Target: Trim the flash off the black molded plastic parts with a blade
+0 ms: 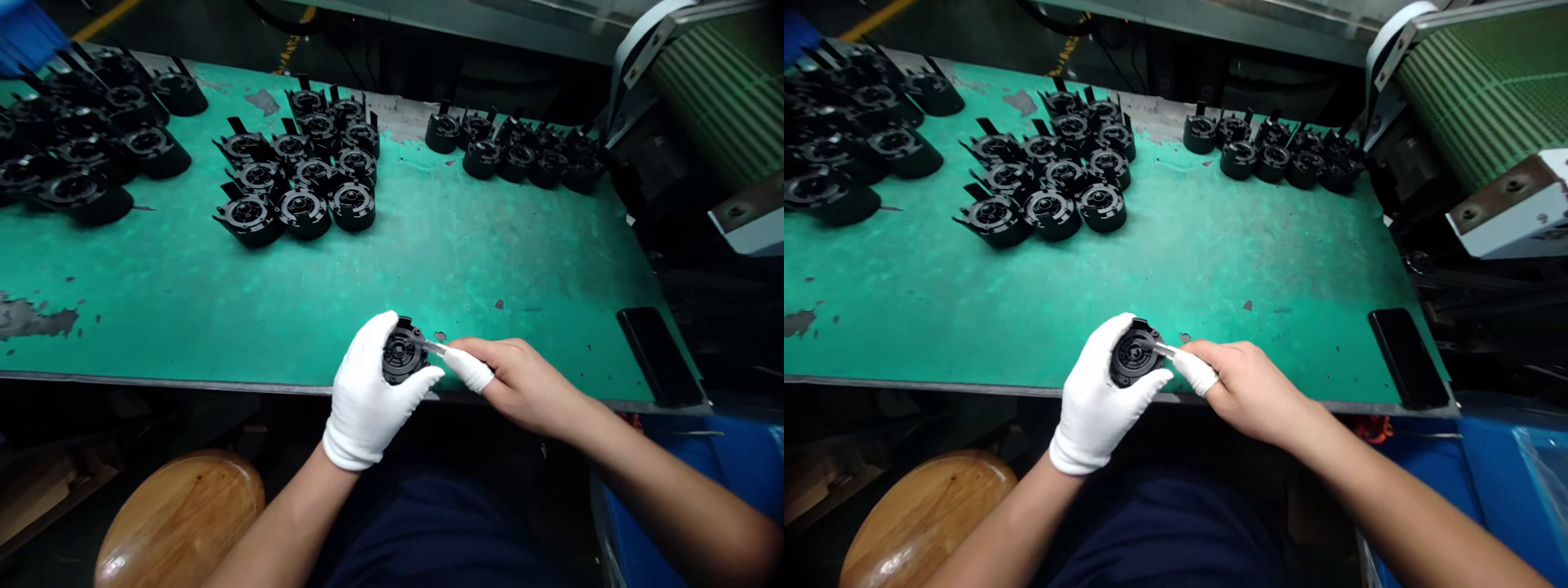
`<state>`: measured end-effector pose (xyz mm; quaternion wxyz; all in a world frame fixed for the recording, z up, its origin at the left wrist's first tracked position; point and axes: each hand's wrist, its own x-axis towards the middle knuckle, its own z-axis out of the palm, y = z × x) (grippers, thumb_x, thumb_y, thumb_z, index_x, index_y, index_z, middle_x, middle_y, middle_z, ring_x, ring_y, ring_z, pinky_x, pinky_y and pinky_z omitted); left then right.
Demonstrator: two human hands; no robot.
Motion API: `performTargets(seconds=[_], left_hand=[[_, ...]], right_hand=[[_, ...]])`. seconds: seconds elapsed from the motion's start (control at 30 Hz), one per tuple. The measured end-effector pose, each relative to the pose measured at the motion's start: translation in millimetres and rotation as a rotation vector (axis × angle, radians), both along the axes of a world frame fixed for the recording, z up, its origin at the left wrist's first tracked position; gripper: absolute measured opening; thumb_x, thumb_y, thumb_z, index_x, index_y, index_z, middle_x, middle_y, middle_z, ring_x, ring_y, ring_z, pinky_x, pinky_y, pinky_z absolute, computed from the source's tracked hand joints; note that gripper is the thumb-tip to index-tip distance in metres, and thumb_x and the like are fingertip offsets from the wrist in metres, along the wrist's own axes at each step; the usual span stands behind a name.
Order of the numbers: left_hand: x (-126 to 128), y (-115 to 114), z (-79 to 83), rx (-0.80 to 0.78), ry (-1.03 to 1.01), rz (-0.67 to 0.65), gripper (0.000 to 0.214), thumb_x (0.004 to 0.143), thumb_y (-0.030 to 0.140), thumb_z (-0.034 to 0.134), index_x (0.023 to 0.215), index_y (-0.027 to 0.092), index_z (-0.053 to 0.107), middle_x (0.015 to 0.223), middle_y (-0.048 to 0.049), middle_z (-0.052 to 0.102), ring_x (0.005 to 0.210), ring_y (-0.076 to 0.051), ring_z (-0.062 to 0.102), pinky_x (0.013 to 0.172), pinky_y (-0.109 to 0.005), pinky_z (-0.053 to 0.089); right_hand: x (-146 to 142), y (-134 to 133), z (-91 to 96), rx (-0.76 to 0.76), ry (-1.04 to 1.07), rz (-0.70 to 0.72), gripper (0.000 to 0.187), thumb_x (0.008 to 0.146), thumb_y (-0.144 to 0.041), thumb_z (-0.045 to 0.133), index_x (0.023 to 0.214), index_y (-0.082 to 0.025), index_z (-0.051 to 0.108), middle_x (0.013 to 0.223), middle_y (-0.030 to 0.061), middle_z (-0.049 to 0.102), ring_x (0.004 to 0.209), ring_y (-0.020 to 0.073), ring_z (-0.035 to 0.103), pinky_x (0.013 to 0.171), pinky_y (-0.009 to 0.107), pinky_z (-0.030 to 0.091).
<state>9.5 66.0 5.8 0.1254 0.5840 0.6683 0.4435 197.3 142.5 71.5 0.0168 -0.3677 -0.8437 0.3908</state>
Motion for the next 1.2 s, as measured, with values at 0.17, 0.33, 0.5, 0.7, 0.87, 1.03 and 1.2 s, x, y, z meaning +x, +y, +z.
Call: performTargets(seconds=[0.17, 0.33, 0.5, 0.7, 0.87, 1.03, 1.2], left_hand=[[34, -36, 11.5, -0.162, -0.066, 0.053, 0.086, 0.090, 0.036, 0.064, 0.157, 0.018, 0.013, 0.163, -0.0195, 0.023, 0.150, -0.033, 0.027, 0.120, -0.055, 0.034], [38, -57, 22.2, -0.227, -0.057, -0.025, 0.093, 0.087, 0.036, 0.067, 0.158, 0.017, 0.010, 0.165, -0.0186, 0.017, 0.153, -0.032, 0.021, 0.122, -0.054, 0.030], [7, -14, 17.0, -0.213, -0.150, -0.101, 0.103, 0.079, 0.046, 0.075, 0.157, 0.018, 0.014, 0.162, -0.0161, 0.028, 0.150, -0.028, 0.030, 0.124, -0.046, 0.028], [-5, 8, 11.4, -0.236, -0.126, -0.154, 0.096, 0.074, 0.045, 0.080, 0.151, 0.019, 0.029, 0.151, -0.0127, 0.047, 0.140, -0.026, 0.047, 0.120, -0.042, 0.037], [-2, 6, 11.0, -0.208, -0.105, -0.122, 0.083, 0.074, 0.046, 0.080, 0.143, 0.021, 0.042, 0.147, -0.0100, 0.052, 0.136, -0.024, 0.050, 0.118, -0.039, 0.039], [-4, 7, 10.6, -0.200, -0.114, -0.129, 0.080, 0.075, 0.048, 0.079, 0.141, 0.022, 0.044, 0.144, -0.0094, 0.054, 0.133, -0.024, 0.054, 0.115, -0.039, 0.043], [-1, 6, 10.0, -0.178, -0.113, -0.111, 0.079, 0.074, 0.049, 0.080, 0.139, 0.021, 0.046, 0.142, -0.0093, 0.056, 0.132, -0.023, 0.054, 0.115, -0.038, 0.043]], right_hand=[[-26, -11, -25.9, -0.084, 0.334, -0.312, 0.040, 0.103, -0.030, 0.038, 0.140, -0.021, 0.051, 0.131, 0.0085, 0.067, 0.114, 0.0208, 0.065, 0.094, 0.032, 0.052], [-9, 14, -22.7, 0.143, 0.243, -0.134, 0.048, 0.096, -0.018, 0.048, 0.144, -0.022, 0.052, 0.143, 0.0044, 0.060, 0.128, 0.0199, 0.057, 0.108, 0.032, 0.044], [28, 21, -8.8, 0.296, -0.137, 0.083, 0.057, 0.091, -0.015, 0.051, 0.147, -0.028, 0.051, 0.135, 0.0027, 0.066, 0.115, 0.0237, 0.066, 0.098, 0.036, 0.052], [27, 21, -0.2, 0.363, -0.188, 0.106, 0.060, 0.089, -0.013, 0.052, 0.146, -0.029, 0.051, 0.131, 0.0028, 0.068, 0.110, 0.0234, 0.069, 0.092, 0.036, 0.055], [24, 14, 6.0, 0.338, -0.296, 0.119, 0.068, 0.084, -0.008, 0.050, 0.148, -0.030, 0.049, 0.124, 0.0040, 0.072, 0.104, 0.0251, 0.071, 0.084, 0.036, 0.057], [27, 1, 4.5, 0.242, -0.272, 0.102, 0.068, 0.082, -0.006, 0.048, 0.147, -0.027, 0.050, 0.130, 0.0049, 0.069, 0.107, 0.0259, 0.070, 0.088, 0.038, 0.057], [26, -6, 0.3, 0.272, -0.219, 0.016, 0.064, 0.085, -0.009, 0.048, 0.146, -0.028, 0.051, 0.130, 0.0042, 0.069, 0.108, 0.0261, 0.070, 0.092, 0.041, 0.056]])
